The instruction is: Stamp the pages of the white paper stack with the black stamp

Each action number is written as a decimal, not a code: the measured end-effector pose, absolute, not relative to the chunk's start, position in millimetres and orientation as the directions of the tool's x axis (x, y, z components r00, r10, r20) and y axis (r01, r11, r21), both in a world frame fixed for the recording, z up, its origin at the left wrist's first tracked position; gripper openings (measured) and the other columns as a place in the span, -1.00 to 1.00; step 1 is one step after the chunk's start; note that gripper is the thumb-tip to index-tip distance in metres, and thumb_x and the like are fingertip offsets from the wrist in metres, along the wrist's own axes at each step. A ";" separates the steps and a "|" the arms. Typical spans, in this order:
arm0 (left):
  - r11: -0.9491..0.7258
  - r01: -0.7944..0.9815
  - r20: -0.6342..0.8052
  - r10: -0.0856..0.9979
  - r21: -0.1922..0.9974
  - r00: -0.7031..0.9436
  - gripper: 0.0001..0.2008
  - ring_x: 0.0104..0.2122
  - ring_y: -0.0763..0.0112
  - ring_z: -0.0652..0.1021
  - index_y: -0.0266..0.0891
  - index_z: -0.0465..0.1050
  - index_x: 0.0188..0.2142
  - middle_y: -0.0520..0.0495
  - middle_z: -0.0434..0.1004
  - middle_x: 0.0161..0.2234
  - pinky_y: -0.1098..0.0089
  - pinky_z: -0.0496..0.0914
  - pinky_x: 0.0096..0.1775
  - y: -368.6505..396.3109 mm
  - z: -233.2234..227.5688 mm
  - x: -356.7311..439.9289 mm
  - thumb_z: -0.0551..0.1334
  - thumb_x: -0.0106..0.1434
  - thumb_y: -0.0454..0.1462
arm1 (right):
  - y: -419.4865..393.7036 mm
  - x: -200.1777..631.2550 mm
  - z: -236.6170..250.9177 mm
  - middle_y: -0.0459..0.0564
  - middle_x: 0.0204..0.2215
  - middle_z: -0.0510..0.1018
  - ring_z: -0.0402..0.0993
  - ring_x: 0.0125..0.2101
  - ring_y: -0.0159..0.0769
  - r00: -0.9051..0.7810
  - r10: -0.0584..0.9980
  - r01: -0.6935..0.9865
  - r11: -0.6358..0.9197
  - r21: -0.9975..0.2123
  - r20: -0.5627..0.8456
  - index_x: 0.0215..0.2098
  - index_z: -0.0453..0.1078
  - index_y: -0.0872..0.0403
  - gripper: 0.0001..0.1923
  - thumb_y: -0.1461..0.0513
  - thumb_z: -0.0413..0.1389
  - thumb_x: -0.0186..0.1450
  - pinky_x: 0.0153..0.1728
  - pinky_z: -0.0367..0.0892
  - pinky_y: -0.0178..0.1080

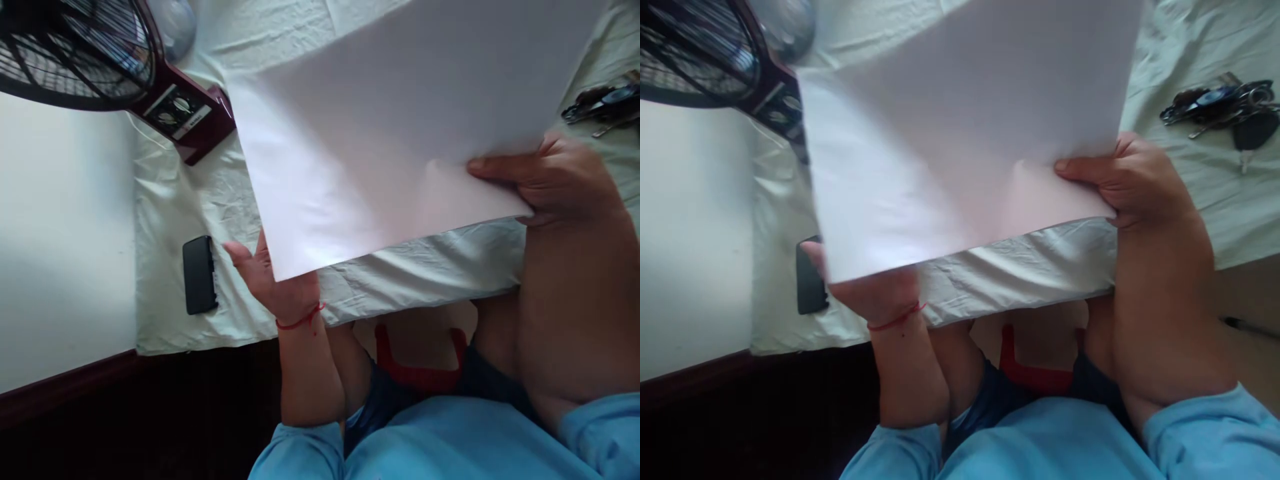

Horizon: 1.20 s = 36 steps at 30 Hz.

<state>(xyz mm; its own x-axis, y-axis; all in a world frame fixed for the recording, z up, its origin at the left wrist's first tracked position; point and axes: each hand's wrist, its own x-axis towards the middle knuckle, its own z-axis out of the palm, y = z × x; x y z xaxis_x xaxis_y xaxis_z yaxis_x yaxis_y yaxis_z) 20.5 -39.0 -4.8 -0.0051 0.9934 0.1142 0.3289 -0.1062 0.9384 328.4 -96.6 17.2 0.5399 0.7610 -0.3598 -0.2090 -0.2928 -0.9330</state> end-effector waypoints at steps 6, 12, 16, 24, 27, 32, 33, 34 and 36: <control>-0.006 -0.071 0.003 0.999 0.997 -0.036 -0.38 0.09 0.07 0.68 -0.17 0.61 -0.10 -0.19 0.71 -0.02 0.14 0.58 0.16 -41.6 -1.3 23.2 0.17 0.41 0.30 | -96.2 330.7 14.9 0.03 -0.09 0.74 0.66 -0.20 -0.27 0.538 0.748 -0.190 -0.342 -0.920 -0.389 -0.23 0.68 0.13 -0.69 0.34 0.48 0.03 -0.11 0.62 -0.21; -0.059 -0.006 0.056 0.979 0.998 -0.198 -0.78 -0.22 0.36 0.63 -0.17 0.57 -0.21 0.01 0.62 -0.25 0.31 0.52 0.01 -38.6 -15.1 25.7 0.46 0.20 -0.17 | -97.4 330.3 15.7 0.03 -0.06 0.74 0.68 -0.16 -0.22 0.477 0.784 -0.210 -0.338 -0.917 -0.398 -0.13 0.69 0.09 -0.66 0.29 0.46 0.09 -0.14 0.63 -0.19; -0.022 -0.078 0.004 0.975 0.997 -0.224 -0.85 -0.35 0.42 0.53 -0.22 0.59 -0.29 0.02 0.57 -0.36 0.39 0.43 -0.23 -39.9 -9.5 27.2 0.36 0.10 -0.28 | -96.6 329.5 17.0 0.06 -0.08 0.75 0.68 -0.22 -0.25 0.526 0.765 -0.201 -0.313 -0.928 -0.372 -0.16 0.67 0.12 -0.74 0.30 0.45 0.17 -0.20 0.64 -0.19; -0.057 -0.148 0.017 0.965 0.987 -0.264 -0.70 -0.36 0.52 0.54 -0.23 0.63 -0.36 0.07 0.57 -0.40 0.50 0.45 -0.21 -36.3 -18.3 24.6 0.62 -0.01 -0.19 | -87.8 333.7 4.5 -0.11 -0.19 0.76 0.73 -0.25 -0.30 0.587 0.765 -0.235 -0.153 -0.960 -0.265 -0.29 0.66 0.08 -0.71 0.27 0.57 0.06 -0.13 0.71 -0.19; -0.093 -0.121 0.052 0.952 0.988 -0.302 -0.55 -0.47 0.59 0.42 -0.25 0.51 -0.50 0.14 0.40 -0.53 0.54 0.38 -0.33 -35.3 -23.4 24.0 0.69 0.00 -0.06 | -84.9 335.5 -3.2 -0.15 -0.20 0.76 0.74 -0.26 -0.29 0.581 0.780 -0.260 -0.093 -0.961 -0.233 -0.31 0.67 0.05 -0.62 0.23 0.63 -0.05 -0.09 0.72 -0.17; -0.097 -0.156 0.050 0.959 0.983 -0.278 -0.44 -0.47 0.56 0.43 -0.24 0.44 -0.53 0.14 0.37 -0.53 0.50 0.45 -0.30 -37.8 -20.7 27.4 0.66 0.09 0.07 | -84.2 334.9 -3.2 -0.17 -0.22 0.76 0.74 -0.26 -0.31 0.599 0.764 -0.255 -0.099 -0.962 -0.238 -0.34 0.67 0.04 -0.64 0.22 0.64 -0.05 -0.05 0.73 -0.17; -0.092 -0.170 0.048 0.967 0.981 -0.249 -0.48 -0.44 0.54 0.47 -0.23 0.49 -0.48 0.12 0.43 -0.50 0.50 0.47 -0.27 -38.5 -19.5 28.1 0.66 0.10 0.07 | -84.4 335.1 -2.9 -0.17 -0.22 0.76 0.74 -0.25 -0.31 0.604 0.762 -0.253 -0.097 -0.963 -0.235 -0.34 0.67 0.03 -0.64 0.22 0.64 -0.05 -0.05 0.73 -0.18; -0.088 -0.178 0.048 0.975 0.980 -0.218 -0.51 -0.41 0.53 0.50 -0.23 0.55 -0.42 0.10 0.49 -0.46 0.49 0.48 -0.24 -39.1 -18.4 28.6 0.67 0.09 0.05 | -84.5 335.6 -2.9 -0.17 -0.22 0.76 0.74 -0.25 -0.31 0.607 0.760 -0.252 -0.094 -0.963 -0.233 -0.34 0.68 0.03 -0.64 0.23 0.64 -0.06 -0.05 0.73 -0.18; -0.081 -0.174 0.049 0.982 0.981 -0.181 -0.56 -0.38 0.53 0.54 -0.23 0.62 -0.33 0.08 0.58 -0.40 0.51 0.48 -0.21 -40.1 -16.9 28.7 0.71 0.04 -0.03 | -85.0 337.0 -3.7 -0.18 -0.22 0.76 0.75 -0.23 -0.29 0.604 0.765 -0.250 -0.085 -0.964 -0.224 -0.32 0.69 0.01 -0.62 0.22 0.65 -0.07 -0.03 0.73 -0.16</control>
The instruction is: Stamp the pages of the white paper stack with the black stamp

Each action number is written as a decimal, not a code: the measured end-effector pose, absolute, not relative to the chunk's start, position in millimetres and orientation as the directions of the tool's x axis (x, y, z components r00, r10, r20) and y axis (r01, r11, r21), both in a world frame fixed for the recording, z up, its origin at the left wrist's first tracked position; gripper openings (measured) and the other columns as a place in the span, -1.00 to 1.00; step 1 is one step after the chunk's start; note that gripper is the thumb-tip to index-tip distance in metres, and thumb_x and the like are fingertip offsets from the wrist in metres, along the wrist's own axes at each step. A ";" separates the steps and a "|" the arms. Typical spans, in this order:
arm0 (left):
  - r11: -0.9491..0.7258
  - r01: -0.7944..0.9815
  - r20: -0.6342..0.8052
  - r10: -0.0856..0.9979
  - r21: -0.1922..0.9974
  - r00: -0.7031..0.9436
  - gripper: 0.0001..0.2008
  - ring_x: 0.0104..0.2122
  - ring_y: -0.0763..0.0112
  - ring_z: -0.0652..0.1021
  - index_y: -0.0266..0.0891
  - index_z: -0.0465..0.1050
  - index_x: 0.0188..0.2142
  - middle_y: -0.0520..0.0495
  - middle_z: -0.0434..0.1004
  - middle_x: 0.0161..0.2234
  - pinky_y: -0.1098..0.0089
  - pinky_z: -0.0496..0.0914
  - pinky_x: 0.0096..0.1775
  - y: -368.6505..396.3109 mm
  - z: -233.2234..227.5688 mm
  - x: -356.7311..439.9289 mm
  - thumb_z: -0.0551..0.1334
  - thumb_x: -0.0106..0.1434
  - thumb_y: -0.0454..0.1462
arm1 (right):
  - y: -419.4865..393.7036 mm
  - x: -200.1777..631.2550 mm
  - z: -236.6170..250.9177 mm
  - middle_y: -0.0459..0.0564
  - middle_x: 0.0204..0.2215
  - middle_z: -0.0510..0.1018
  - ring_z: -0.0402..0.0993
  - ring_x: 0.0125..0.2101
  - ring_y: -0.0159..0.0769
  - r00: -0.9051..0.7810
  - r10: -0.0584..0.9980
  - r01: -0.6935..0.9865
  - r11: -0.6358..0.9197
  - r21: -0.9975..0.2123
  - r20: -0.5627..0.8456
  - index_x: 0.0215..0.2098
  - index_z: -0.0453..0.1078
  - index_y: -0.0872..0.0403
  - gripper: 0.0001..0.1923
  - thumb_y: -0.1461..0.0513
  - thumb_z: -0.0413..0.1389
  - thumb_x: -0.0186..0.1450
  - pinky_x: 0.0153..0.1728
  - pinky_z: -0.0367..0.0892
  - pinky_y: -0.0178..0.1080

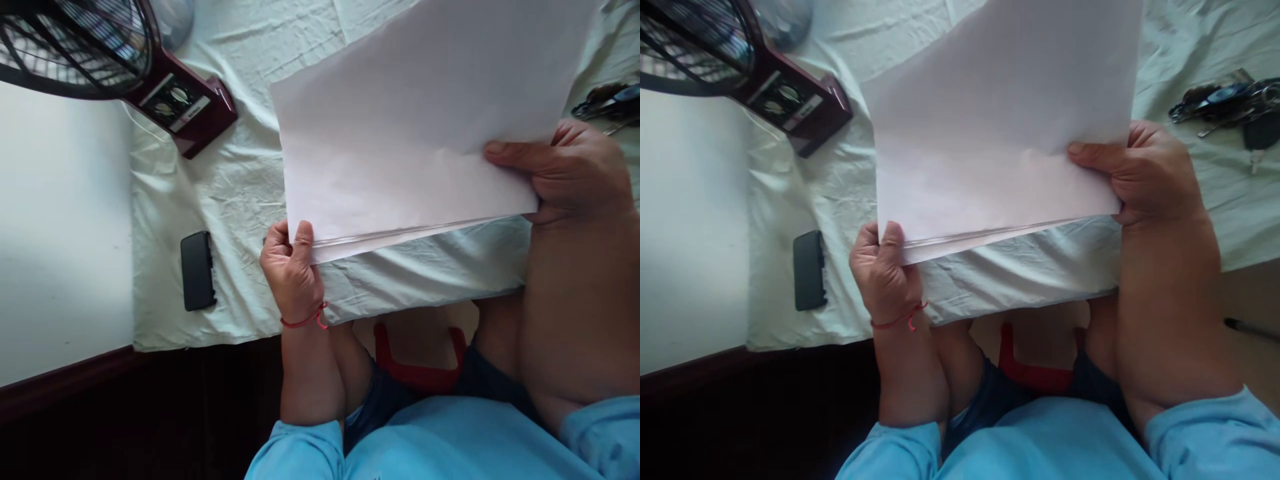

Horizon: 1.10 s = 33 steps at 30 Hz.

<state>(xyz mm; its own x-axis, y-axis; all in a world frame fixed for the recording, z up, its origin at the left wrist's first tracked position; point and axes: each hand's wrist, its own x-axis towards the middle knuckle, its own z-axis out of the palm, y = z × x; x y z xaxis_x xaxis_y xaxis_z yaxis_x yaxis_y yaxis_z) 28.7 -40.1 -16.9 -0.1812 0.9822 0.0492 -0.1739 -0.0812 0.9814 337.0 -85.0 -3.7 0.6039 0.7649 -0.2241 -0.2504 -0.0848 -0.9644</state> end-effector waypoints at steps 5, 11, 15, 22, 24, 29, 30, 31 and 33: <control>-0.077 -0.155 0.040 0.973 0.985 -0.228 -0.48 -0.47 0.57 0.44 -0.22 0.42 -0.49 0.15 0.43 -0.52 0.53 0.43 -0.31 -41.6 -17.6 27.2 0.72 0.01 -0.07 | -85.4 339.4 -5.5 -0.17 -0.17 0.77 0.76 -0.17 -0.23 0.573 0.792 -0.234 -0.089 -0.968 -0.211 -0.30 0.69 0.00 -0.59 0.17 0.66 -0.08 0.01 0.73 -0.11; -0.060 -0.164 0.027 0.980 0.985 -0.199 -0.44 -0.43 0.52 0.50 -0.22 0.39 -0.52 0.12 0.45 -0.49 0.49 0.51 -0.27 -43.9 -17.9 27.6 0.62 0.17 0.07 | -85.1 339.1 -5.2 -0.22 -0.18 0.77 0.77 -0.14 -0.18 0.578 0.792 -0.245 -0.062 -0.968 -0.197 -0.32 0.70 -0.05 -0.51 0.14 0.69 -0.21 0.05 0.71 -0.08; -0.080 -0.207 0.061 0.994 0.975 -0.094 -0.65 -0.21 0.43 0.66 -0.18 0.66 -0.25 0.01 0.69 -0.26 0.46 0.58 -0.06 -45.9 -14.4 28.3 0.60 0.24 0.00 | -86.7 340.5 -5.5 -0.22 -0.19 0.76 0.76 -0.09 -0.12 0.574 0.794 -0.251 -0.063 -0.966 -0.201 -0.31 0.70 -0.05 -0.47 0.15 0.69 -0.25 0.09 0.69 -0.05; -0.057 -0.178 0.033 0.991 0.982 -0.133 -0.72 -0.28 0.46 0.66 -0.17 0.72 -0.30 0.03 0.70 -0.31 0.49 0.61 -0.12 -47.3 -13.8 28.6 0.63 0.21 -0.05 | -88.2 336.8 -1.3 -0.23 -0.14 0.76 0.76 -0.08 -0.17 0.571 0.791 -0.256 -0.084 -0.963 -0.220 -0.29 0.70 -0.05 -0.61 0.18 0.65 -0.06 0.03 0.72 -0.16; -0.060 -0.229 0.031 0.992 0.972 -0.126 -0.74 -0.23 0.44 0.68 -0.15 0.76 -0.23 0.02 0.73 -0.25 0.46 0.62 -0.05 -48.0 -13.9 30.0 0.60 0.26 -0.04 | -88.2 335.6 0.4 -0.25 -0.15 0.76 0.76 -0.06 -0.18 0.569 0.788 -0.261 -0.096 -0.960 -0.234 -0.28 0.70 -0.07 -0.62 0.17 0.64 -0.04 0.04 0.71 -0.18; -0.020 -0.319 -0.003 0.998 0.948 -0.069 -0.79 -0.08 0.35 0.71 -0.11 0.78 -0.19 -0.03 0.76 -0.15 0.39 0.62 0.07 -48.3 -11.6 30.7 0.47 0.40 -0.06 | -89.9 335.5 2.1 -0.19 -0.17 0.77 0.72 0.07 -0.06 0.547 0.804 -0.258 -0.106 -0.960 -0.236 -0.27 0.70 -0.07 -0.59 0.14 0.65 -0.06 0.12 0.67 -0.13; -0.011 -0.321 -0.009 0.998 0.947 -0.062 -0.81 -0.08 0.34 0.71 -0.11 0.77 -0.20 -0.03 0.76 -0.17 0.40 0.62 0.05 -47.9 -10.9 29.9 0.47 0.40 -0.06 | -90.3 335.8 2.0 -0.18 -0.15 0.77 0.70 0.10 -0.05 0.542 0.808 -0.250 -0.106 -0.962 -0.230 -0.26 0.70 -0.07 -0.60 0.13 0.65 -0.04 0.13 0.66 -0.11; -0.008 -0.320 -0.011 0.998 0.947 -0.057 -0.82 -0.08 0.34 0.71 -0.10 0.77 -0.20 -0.02 0.76 -0.19 0.41 0.62 0.04 -47.3 -10.2 29.0 0.50 0.37 -0.08 | -90.6 336.1 1.7 -0.18 -0.14 0.77 0.70 0.11 -0.05 0.537 0.812 -0.243 -0.111 -0.964 -0.229 -0.24 0.70 -0.07 -0.60 0.12 0.64 -0.02 0.13 0.66 -0.09; -0.016 -0.307 -0.006 0.997 0.952 -0.072 -0.82 -0.15 0.40 0.70 -0.11 0.76 -0.22 0.01 0.75 -0.23 0.47 0.61 -0.01 -46.3 -9.1 27.2 0.59 0.25 -0.13 | -91.2 336.3 1.3 -0.15 -0.10 0.77 0.71 0.10 -0.03 0.544 0.807 -0.235 -0.117 -0.965 -0.231 -0.20 0.71 -0.06 -0.60 0.13 0.63 0.01 0.14 0.67 -0.04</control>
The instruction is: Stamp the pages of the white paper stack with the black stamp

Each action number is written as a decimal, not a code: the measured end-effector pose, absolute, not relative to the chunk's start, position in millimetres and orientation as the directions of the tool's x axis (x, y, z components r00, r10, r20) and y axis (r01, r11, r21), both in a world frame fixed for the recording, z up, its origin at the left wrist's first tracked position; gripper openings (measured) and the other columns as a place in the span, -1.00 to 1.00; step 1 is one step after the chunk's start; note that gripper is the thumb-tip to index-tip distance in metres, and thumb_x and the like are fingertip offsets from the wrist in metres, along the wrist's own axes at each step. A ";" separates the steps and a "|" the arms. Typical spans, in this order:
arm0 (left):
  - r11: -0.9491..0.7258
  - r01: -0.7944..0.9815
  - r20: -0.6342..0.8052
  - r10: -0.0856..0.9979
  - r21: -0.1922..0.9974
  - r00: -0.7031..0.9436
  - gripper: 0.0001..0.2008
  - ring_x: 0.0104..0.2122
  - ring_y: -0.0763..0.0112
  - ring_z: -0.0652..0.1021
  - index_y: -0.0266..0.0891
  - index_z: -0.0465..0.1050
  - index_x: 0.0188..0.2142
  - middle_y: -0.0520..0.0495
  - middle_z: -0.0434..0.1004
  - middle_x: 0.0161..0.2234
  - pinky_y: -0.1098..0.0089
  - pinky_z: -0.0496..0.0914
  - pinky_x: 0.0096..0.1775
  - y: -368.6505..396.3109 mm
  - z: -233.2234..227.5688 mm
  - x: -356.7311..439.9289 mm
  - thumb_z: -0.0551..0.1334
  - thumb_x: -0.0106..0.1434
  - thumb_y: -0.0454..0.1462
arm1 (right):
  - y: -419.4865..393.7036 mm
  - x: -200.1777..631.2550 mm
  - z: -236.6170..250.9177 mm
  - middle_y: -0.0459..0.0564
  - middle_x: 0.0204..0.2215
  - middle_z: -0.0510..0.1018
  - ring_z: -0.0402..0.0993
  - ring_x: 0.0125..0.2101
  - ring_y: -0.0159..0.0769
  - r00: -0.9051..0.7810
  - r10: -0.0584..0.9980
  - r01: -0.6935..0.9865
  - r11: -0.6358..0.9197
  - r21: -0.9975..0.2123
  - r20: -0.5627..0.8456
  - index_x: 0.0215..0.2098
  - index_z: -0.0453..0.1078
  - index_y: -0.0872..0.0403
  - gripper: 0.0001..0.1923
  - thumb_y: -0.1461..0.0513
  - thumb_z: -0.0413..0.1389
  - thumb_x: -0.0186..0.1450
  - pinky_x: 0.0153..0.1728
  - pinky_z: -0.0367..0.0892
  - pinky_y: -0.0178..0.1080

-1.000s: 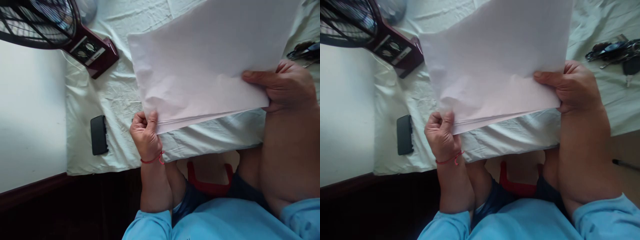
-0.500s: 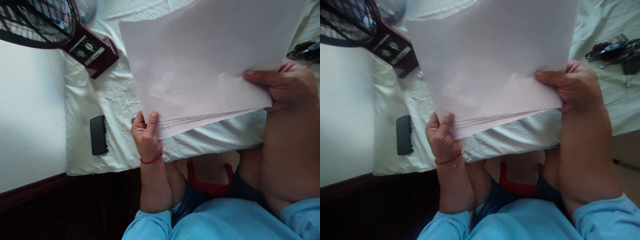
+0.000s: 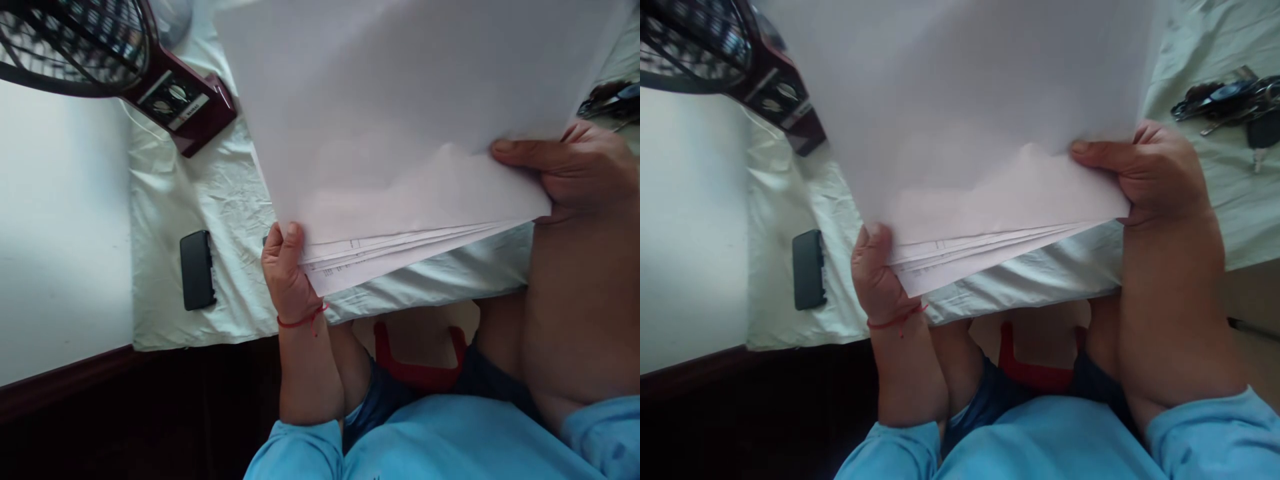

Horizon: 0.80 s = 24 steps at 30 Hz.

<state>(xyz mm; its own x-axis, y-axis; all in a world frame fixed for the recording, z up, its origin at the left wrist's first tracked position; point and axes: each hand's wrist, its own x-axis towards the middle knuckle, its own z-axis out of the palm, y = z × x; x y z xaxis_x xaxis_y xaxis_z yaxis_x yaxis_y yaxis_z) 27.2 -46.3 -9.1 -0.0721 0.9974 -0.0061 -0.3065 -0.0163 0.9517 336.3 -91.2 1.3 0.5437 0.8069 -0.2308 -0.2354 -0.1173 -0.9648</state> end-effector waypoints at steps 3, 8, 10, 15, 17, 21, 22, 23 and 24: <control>-0.014 -0.264 -0.020 0.992 0.964 -0.128 -0.73 -0.30 0.50 0.65 -0.14 0.73 -0.31 0.07 0.72 -0.31 0.53 0.59 -0.11 -45.4 -9.1 26.0 0.68 0.10 -0.13 | -91.7 336.2 0.7 -0.07 -0.12 0.76 0.74 0.02 0.03 0.570 0.782 -0.240 -0.134 -0.961 -0.251 -0.23 0.71 0.01 -0.57 0.18 0.65 -0.05 0.16 0.68 0.04; -0.014 -0.200 -0.023 0.983 0.980 -0.182 -0.63 -0.22 0.41 0.69 -0.12 0.72 -0.25 0.03 0.75 -0.22 0.42 0.62 -0.07 -45.6 -14.2 27.1 0.63 0.17 0.05 | -91.9 337.7 -0.5 -0.10 -0.16 0.76 0.75 -0.05 0.00 0.537 0.803 -0.248 -0.143 -0.958 -0.259 -0.25 0.72 -0.01 -0.52 0.17 0.67 -0.13 0.12 0.69 0.06; -0.029 -0.190 -0.004 0.985 0.981 -0.172 -0.64 -0.13 0.36 0.71 -0.10 0.73 -0.21 0.00 0.76 -0.17 0.40 0.62 -0.02 -46.2 -14.9 27.1 0.58 0.24 0.09 | -91.6 338.4 -0.2 -0.13 -0.19 0.76 0.76 -0.07 -0.02 0.533 0.804 -0.250 -0.146 -0.957 -0.262 -0.27 0.71 -0.02 -0.53 0.15 0.67 -0.13 0.07 0.71 0.03; 0.025 -0.200 -0.027 1.000 0.980 -0.007 -0.68 -0.16 0.37 0.70 -0.08 0.75 -0.20 -0.01 0.76 -0.19 0.44 0.61 -0.02 -47.8 -10.7 24.3 0.66 0.14 -0.03 | -90.5 338.5 2.9 -0.14 -0.13 0.77 0.69 0.12 -0.01 0.524 0.814 -0.247 -0.138 -0.959 -0.252 -0.24 0.72 -0.08 -0.65 0.16 0.63 0.02 0.20 0.65 -0.02; 0.048 -0.207 -0.045 0.999 0.977 0.018 -0.70 -0.26 0.43 0.68 -0.10 0.75 -0.24 0.02 0.74 -0.25 0.47 0.61 -0.08 -48.3 -9.8 23.2 0.67 0.12 -0.06 | -90.1 338.3 3.2 -0.15 -0.11 0.77 0.68 0.15 -0.01 0.531 0.810 -0.254 -0.128 -0.959 -0.249 -0.24 0.72 -0.09 -0.65 0.18 0.63 0.02 0.23 0.64 -0.04; 0.044 -0.211 -0.052 0.998 0.976 -0.030 -0.70 -0.30 0.45 0.68 -0.10 0.77 -0.25 0.03 0.75 -0.28 0.48 0.62 -0.12 -49.0 -11.8 23.4 0.65 0.16 -0.02 | -90.1 338.1 2.5 -0.16 -0.12 0.77 0.68 0.15 0.00 0.525 0.814 -0.253 -0.129 -0.959 -0.248 -0.23 0.72 -0.10 -0.64 0.17 0.63 0.02 0.23 0.63 0.01; 0.043 -0.210 -0.053 0.998 0.977 -0.039 -0.69 -0.27 0.44 0.69 -0.10 0.77 -0.24 0.02 0.76 -0.26 0.47 0.63 -0.09 -49.1 -12.7 23.9 0.65 0.15 -0.01 | -90.3 337.9 2.5 -0.17 -0.13 0.77 0.68 0.14 0.00 0.519 0.817 -0.248 -0.137 -0.959 -0.251 -0.24 0.72 -0.10 -0.65 0.16 0.63 0.03 0.23 0.63 0.03; 0.043 -0.205 -0.054 0.997 0.978 -0.047 -0.68 -0.24 0.42 0.70 -0.10 0.77 -0.24 0.02 0.77 -0.25 0.45 0.64 -0.05 -49.1 -13.6 24.5 0.65 0.15 0.01 | -90.6 337.6 2.7 -0.17 -0.14 0.77 0.68 0.14 0.01 0.516 0.818 -0.246 -0.142 -0.959 -0.254 -0.24 0.72 -0.10 -0.66 0.15 0.62 0.04 0.22 0.63 0.04; 0.044 -0.201 -0.056 0.997 0.979 -0.053 -0.68 -0.21 0.40 0.71 -0.09 0.77 -0.24 0.01 0.77 -0.23 0.42 0.64 -0.01 -49.2 -14.4 25.0 0.64 0.17 0.03 | -90.8 337.1 3.1 -0.17 -0.14 0.77 0.68 0.14 0.02 0.515 0.818 -0.249 -0.141 -0.958 -0.254 -0.24 0.72 -0.10 -0.66 0.14 0.62 0.04 0.22 0.64 0.05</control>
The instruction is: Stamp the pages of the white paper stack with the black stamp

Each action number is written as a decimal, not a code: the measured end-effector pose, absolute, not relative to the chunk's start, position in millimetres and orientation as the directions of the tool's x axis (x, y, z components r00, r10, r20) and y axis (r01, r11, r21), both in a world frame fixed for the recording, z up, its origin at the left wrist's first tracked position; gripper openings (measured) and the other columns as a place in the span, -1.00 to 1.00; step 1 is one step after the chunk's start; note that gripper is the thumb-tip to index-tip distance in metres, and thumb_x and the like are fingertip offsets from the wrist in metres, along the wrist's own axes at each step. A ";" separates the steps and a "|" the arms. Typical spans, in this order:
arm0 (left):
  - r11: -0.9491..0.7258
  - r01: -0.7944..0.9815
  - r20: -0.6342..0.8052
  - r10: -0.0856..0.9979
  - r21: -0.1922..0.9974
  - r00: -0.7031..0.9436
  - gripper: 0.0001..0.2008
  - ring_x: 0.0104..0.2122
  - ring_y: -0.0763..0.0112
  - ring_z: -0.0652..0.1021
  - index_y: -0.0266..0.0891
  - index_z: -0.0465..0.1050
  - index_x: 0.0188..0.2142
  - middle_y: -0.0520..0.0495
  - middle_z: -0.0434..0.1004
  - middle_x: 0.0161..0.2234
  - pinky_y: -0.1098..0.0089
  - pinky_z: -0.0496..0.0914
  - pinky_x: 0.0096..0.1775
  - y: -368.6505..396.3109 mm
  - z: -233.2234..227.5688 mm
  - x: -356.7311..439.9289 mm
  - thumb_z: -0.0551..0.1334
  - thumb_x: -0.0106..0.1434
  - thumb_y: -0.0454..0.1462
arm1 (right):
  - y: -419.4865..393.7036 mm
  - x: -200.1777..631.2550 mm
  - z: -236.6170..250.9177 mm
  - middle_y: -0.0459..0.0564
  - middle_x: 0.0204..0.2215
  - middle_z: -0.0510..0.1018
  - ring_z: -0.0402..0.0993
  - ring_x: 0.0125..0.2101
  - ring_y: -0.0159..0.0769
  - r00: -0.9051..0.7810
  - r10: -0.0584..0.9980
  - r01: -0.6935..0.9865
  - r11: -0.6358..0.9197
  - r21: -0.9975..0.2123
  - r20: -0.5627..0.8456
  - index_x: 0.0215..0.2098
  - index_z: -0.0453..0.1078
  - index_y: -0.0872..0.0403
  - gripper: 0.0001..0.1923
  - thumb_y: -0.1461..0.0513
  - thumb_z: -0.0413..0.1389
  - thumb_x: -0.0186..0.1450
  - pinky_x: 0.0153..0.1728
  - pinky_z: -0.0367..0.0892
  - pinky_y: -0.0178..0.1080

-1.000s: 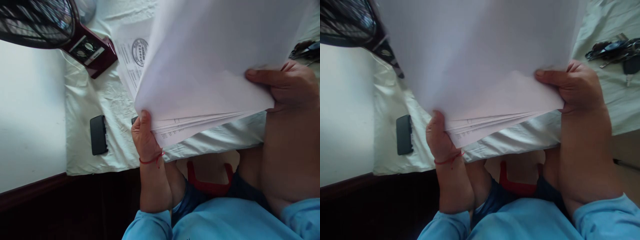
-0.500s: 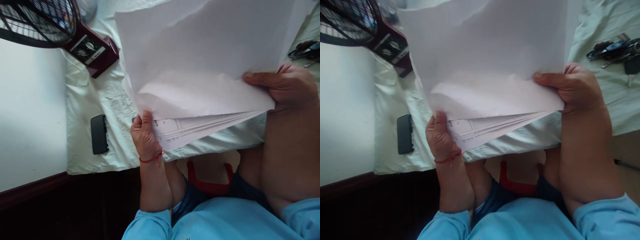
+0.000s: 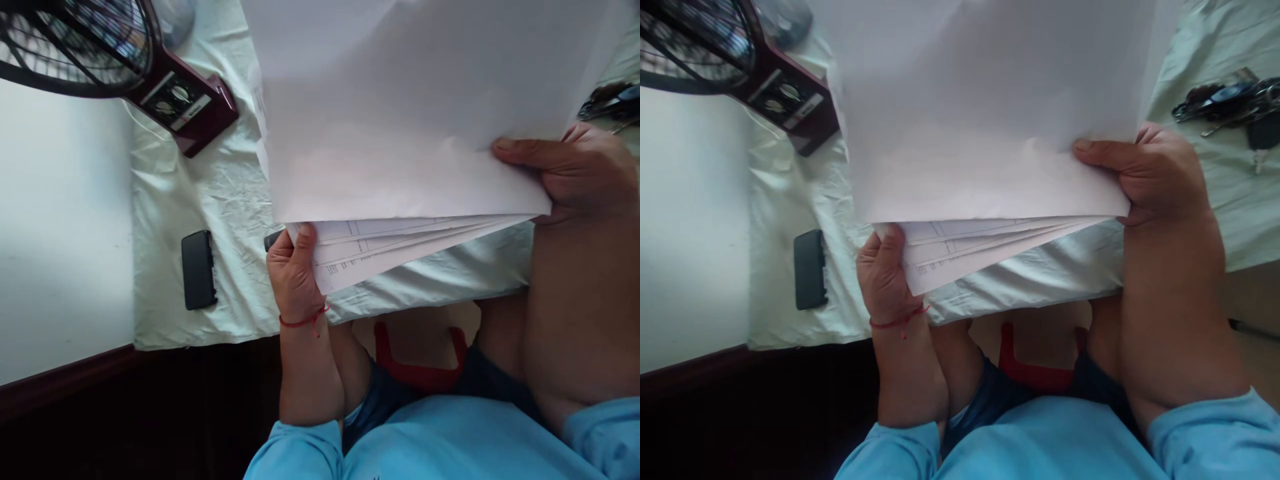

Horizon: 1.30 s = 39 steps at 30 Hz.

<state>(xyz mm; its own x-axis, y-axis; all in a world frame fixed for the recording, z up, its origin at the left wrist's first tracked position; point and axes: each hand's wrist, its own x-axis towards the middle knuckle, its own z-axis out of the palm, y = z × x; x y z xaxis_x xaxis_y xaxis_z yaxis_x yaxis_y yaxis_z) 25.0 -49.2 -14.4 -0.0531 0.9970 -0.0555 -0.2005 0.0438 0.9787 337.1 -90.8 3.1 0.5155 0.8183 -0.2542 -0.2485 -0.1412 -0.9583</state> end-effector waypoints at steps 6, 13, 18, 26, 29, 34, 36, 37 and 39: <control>0.055 -0.234 -0.056 0.998 0.971 0.005 -0.73 -0.12 0.33 0.74 -0.07 0.78 -0.18 -0.05 0.79 -0.16 0.35 0.66 0.02 -48.8 -15.5 23.5 0.59 0.25 -0.01 | -89.2 336.7 2.3 -0.13 -0.11 0.77 0.65 0.19 0.04 0.560 0.791 -0.263 -0.111 -0.958 -0.245 -0.29 0.72 -0.10 -0.63 0.15 0.65 -0.04 0.20 0.66 -0.04; 0.091 -0.172 -0.091 0.996 0.981 0.009 -0.63 -0.21 0.26 0.77 -0.13 0.77 -0.23 -0.06 0.80 -0.24 0.29 0.69 -0.03 -47.9 -14.5 21.7 0.67 0.11 0.02 | -88.1 341.9 -2.5 -0.15 -0.03 0.76 0.61 0.24 0.04 0.545 0.813 -0.217 -0.100 -0.971 -0.206 -0.25 0.72 -0.15 -0.58 0.08 0.65 -0.05 0.23 0.64 -0.02; 0.107 -0.203 -0.109 0.994 0.973 0.000 -0.68 -0.21 0.29 0.76 -0.08 0.79 -0.25 -0.04 0.81 -0.23 0.32 0.70 -0.06 -48.3 -16.3 23.8 0.64 0.17 0.04 | -88.9 339.7 -1.4 -0.17 -0.06 0.76 0.63 0.21 0.01 0.526 0.820 -0.229 -0.117 -0.966 -0.224 -0.23 0.72 -0.12 -0.61 0.11 0.64 0.00 0.22 0.62 -0.02; 0.122 -0.166 -0.104 0.988 0.979 0.115 -0.59 -0.14 0.14 0.78 -0.16 0.75 -0.21 -0.13 0.79 -0.21 0.18 0.67 0.04 -47.2 -14.1 17.7 0.69 0.08 0.01 | -88.8 343.7 -5.8 -0.18 -0.01 0.75 0.53 0.32 0.06 0.549 0.813 -0.190 -0.105 -0.976 -0.194 -0.29 0.69 -0.18 -0.61 0.02 0.64 -0.03 0.21 0.64 -0.05; 0.142 -0.166 -0.132 0.989 0.976 0.072 -0.59 -0.23 0.22 0.76 -0.15 0.75 -0.26 -0.08 0.78 -0.29 0.20 0.68 0.01 -46.5 -14.5 17.8 0.70 0.05 0.01 | -88.9 342.2 -4.3 -0.20 0.01 0.75 0.53 0.32 0.06 0.561 0.808 -0.178 -0.094 -0.979 -0.180 -0.30 0.68 -0.18 -0.61 0.00 0.65 -0.03 0.25 0.63 -0.06; 0.144 -0.186 -0.143 0.990 0.972 0.019 -0.55 -0.35 0.33 0.72 -0.15 0.72 -0.38 -0.01 0.76 -0.35 0.26 0.67 -0.04 -45.6 -16.4 20.7 0.71 -0.03 0.09 | -89.5 338.6 -3.2 -0.10 0.01 0.75 0.54 0.31 0.08 0.567 0.801 -0.206 -0.087 -0.975 -0.191 -0.20 0.71 -0.12 -0.62 0.10 0.62 0.04 0.29 0.60 0.01; 0.151 -0.178 -0.151 0.988 0.972 0.012 -0.54 -0.34 0.32 0.72 -0.15 0.71 -0.39 -0.01 0.75 -0.37 0.28 0.67 -0.07 -45.4 -16.6 20.9 0.72 -0.05 0.08 | -89.3 339.2 -3.9 -0.11 -0.02 0.75 0.54 0.32 0.08 0.573 0.799 -0.204 -0.077 -0.976 -0.183 -0.22 0.72 -0.12 -0.62 0.11 0.63 0.02 0.29 0.60 0.01; 0.158 -0.171 -0.158 0.987 0.973 0.013 -0.54 -0.33 0.31 0.72 -0.15 0.71 -0.38 -0.01 0.75 -0.37 0.29 0.67 -0.08 -45.4 -16.4 20.6 0.72 -0.06 0.08 | -89.1 339.6 -4.0 -0.12 -0.03 0.76 0.54 0.32 0.08 0.577 0.797 -0.206 -0.072 -0.976 -0.180 -0.25 0.71 -0.13 -0.63 0.12 0.63 0.00 0.29 0.59 0.00; 0.167 -0.164 -0.166 0.986 0.972 0.023 -0.55 -0.32 0.30 0.72 -0.15 0.72 -0.35 -0.01 0.75 -0.37 0.30 0.66 -0.09 -45.3 -16.0 19.8 0.72 -0.04 0.07 | -88.7 340.0 -3.0 -0.14 -0.06 0.76 0.55 0.31 0.08 0.583 0.792 -0.216 -0.065 -0.974 -0.182 -0.32 0.70 -0.15 -0.64 0.13 0.64 -0.05 0.29 0.59 -0.03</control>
<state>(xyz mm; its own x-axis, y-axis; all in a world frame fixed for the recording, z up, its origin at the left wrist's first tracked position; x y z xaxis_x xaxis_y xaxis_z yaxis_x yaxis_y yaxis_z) 19.8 -45.3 -16.0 0.0234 0.9859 -0.1658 -0.1643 0.1673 0.9721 340.0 -88.7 -3.0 0.5832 0.7917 -0.1820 -0.2156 -0.0652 -0.9743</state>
